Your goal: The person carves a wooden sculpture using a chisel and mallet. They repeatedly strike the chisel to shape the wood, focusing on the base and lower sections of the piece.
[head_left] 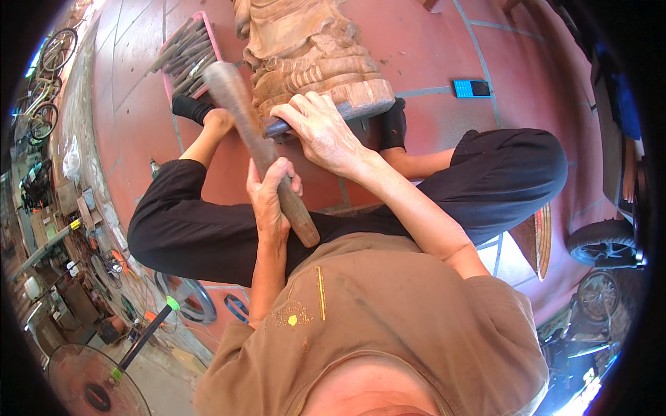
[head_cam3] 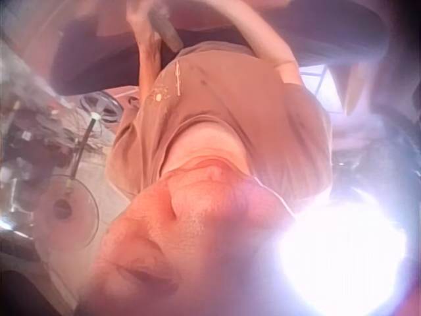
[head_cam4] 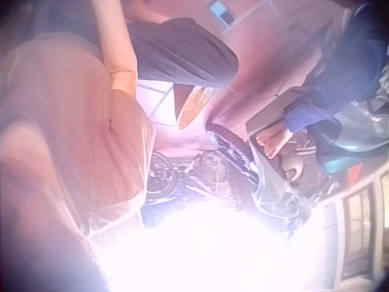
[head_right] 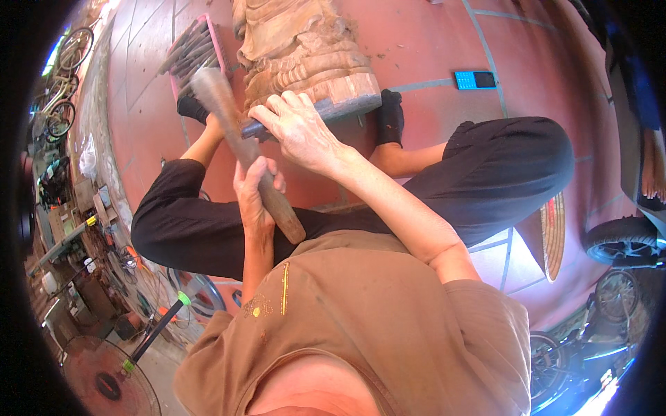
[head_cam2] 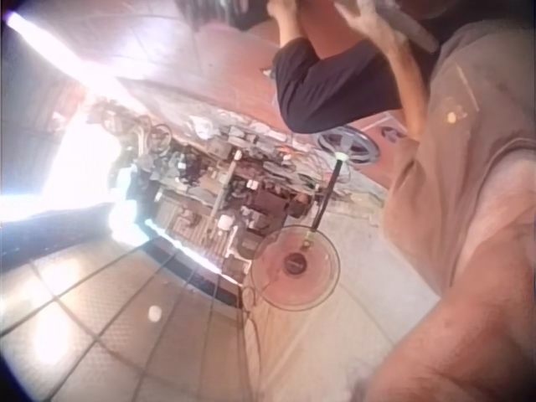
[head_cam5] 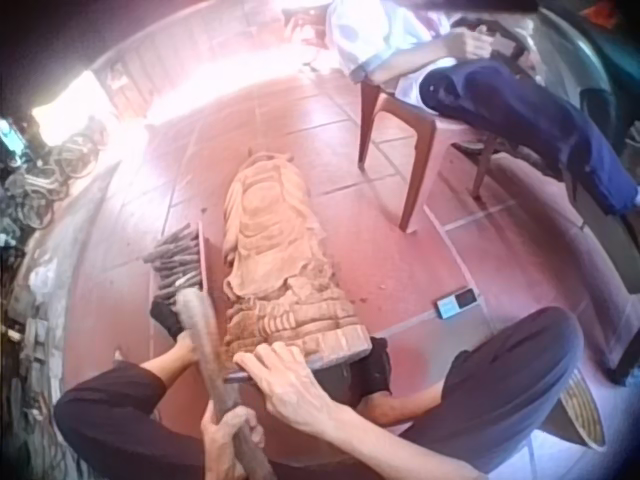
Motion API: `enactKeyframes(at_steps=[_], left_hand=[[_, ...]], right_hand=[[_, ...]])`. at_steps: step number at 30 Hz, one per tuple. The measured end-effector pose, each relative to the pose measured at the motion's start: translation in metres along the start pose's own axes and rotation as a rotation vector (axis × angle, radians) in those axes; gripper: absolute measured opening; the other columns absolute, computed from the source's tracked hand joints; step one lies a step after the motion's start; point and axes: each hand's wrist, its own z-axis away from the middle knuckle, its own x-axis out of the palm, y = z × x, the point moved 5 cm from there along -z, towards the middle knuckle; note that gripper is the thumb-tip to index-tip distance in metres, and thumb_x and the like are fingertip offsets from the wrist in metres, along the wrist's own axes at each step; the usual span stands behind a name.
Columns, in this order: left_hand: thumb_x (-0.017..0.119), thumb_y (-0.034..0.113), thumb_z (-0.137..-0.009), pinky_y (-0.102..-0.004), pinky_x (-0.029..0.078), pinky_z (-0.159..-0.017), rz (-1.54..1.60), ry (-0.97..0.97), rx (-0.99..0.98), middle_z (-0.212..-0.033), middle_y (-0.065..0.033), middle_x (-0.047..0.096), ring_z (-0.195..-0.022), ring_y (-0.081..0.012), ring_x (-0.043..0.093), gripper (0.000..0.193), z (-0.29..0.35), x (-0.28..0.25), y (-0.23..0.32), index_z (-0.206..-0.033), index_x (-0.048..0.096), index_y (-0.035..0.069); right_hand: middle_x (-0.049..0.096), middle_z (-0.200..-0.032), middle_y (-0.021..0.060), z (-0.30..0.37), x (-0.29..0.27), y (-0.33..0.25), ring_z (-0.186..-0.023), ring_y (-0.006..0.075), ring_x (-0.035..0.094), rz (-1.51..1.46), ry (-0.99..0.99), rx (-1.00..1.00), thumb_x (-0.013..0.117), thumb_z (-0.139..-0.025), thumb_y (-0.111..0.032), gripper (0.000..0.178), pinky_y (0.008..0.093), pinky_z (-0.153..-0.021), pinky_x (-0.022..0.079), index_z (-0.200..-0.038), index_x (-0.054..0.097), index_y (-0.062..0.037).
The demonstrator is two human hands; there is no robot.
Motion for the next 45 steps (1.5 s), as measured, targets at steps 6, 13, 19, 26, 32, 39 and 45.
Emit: enactKeyframes(at_steps=[6, 13, 19, 26, 32, 39, 45], left_hand=[[0.072, 0.011, -0.094, -0.0267, 0.049, -0.052, -0.039, 0.076, 0.25, -0.084, -0.0056, 0.058, -0.057, -0.014, 0.058, 0.05, 0.016, 0.0, 0.028, -0.137, 0.048, 0.001], [0.076, 0.009, -0.091, -0.026, 0.048, -0.052, -0.273, -0.017, 0.058, -0.087, -0.0044, 0.06, -0.058, -0.0121, 0.058, 0.046, 0.027, -0.002, 0.025, -0.13, 0.051, 0.003], [0.074, 0.007, -0.092, -0.0274, 0.049, -0.054, -0.041, 0.116, 0.381, -0.086, -0.006, 0.06, -0.059, -0.0145, 0.059, 0.043, 0.05, 0.006, 0.063, -0.128, 0.051, 0.003], [0.075, 0.009, -0.092, -0.0244, 0.046, -0.054, -0.456, -0.056, 0.076, -0.081, -0.0028, 0.059, -0.059, -0.0109, 0.057, 0.035, 0.039, 0.001, 0.044, -0.118, 0.053, 0.003], [0.067, 0.007, -0.097, -0.0264, 0.051, -0.053, -0.062, 0.065, 0.312, -0.083, -0.0069, 0.059, -0.059, -0.0152, 0.059, 0.046, 0.047, -0.007, 0.072, -0.138, 0.045, 0.001], [0.071, 0.006, -0.095, -0.025, 0.045, -0.05, -0.445, -0.03, 0.037, -0.08, -0.0038, 0.057, -0.056, -0.012, 0.056, 0.042, 0.041, 0.0, 0.03, -0.132, 0.051, 0.002], [0.068, 0.012, -0.099, -0.0257, 0.048, -0.051, -0.014, -0.005, 0.21, -0.082, -0.006, 0.058, -0.058, -0.0141, 0.059, 0.046, 0.039, -0.009, 0.049, -0.137, 0.047, -0.001]], right_hand=[[0.057, -0.102, 0.0124, 0.002, -0.001, -0.004, -0.097, 0.0345, 0.055, 0.024, 0.024, -0.024, 0.068, -0.078, 0.001, 0.044, 0.045, -0.087, 0.042, -0.121, 0.06, -0.006], [0.058, -0.106, 0.0123, -0.001, -0.004, -0.001, -0.099, 0.0345, 0.055, -0.011, 0.019, 0.047, 0.068, -0.079, 0.0, 0.045, 0.0452, -0.087, 0.042, -0.122, 0.06, -0.0077], [0.057, -0.102, 0.0137, -0.004, -0.008, -0.005, -0.098, 0.0363, 0.054, -0.032, 0.043, 0.033, 0.069, -0.082, 0.001, 0.039, 0.0459, -0.088, 0.043, -0.12, 0.059, -0.0069], [0.058, -0.104, 0.0135, -0.003, -0.005, -0.004, -0.099, 0.0353, 0.055, 0.011, 0.017, 0.026, 0.068, -0.085, -0.001, 0.037, 0.0458, -0.087, 0.043, -0.12, 0.059, -0.0068], [0.058, -0.104, 0.0134, -0.003, -0.003, -0.003, -0.099, 0.0352, 0.055, 0.0, 0.04, 0.004, 0.069, -0.084, -0.002, 0.038, 0.0466, -0.087, 0.043, -0.121, 0.059, -0.0069], [0.057, -0.103, 0.0136, -0.003, -0.004, -0.004, -0.099, 0.0357, 0.055, 0.0, 0.034, 0.026, 0.069, -0.082, 0.0, 0.039, 0.0457, -0.088, 0.042, -0.12, 0.059, -0.0068], [0.057, -0.102, 0.0136, -0.002, -0.007, -0.004, -0.098, 0.0356, 0.055, 0.0, 0.016, 0.021, 0.069, -0.082, 0.0, 0.039, 0.0457, -0.087, 0.042, -0.12, 0.058, -0.0066]])
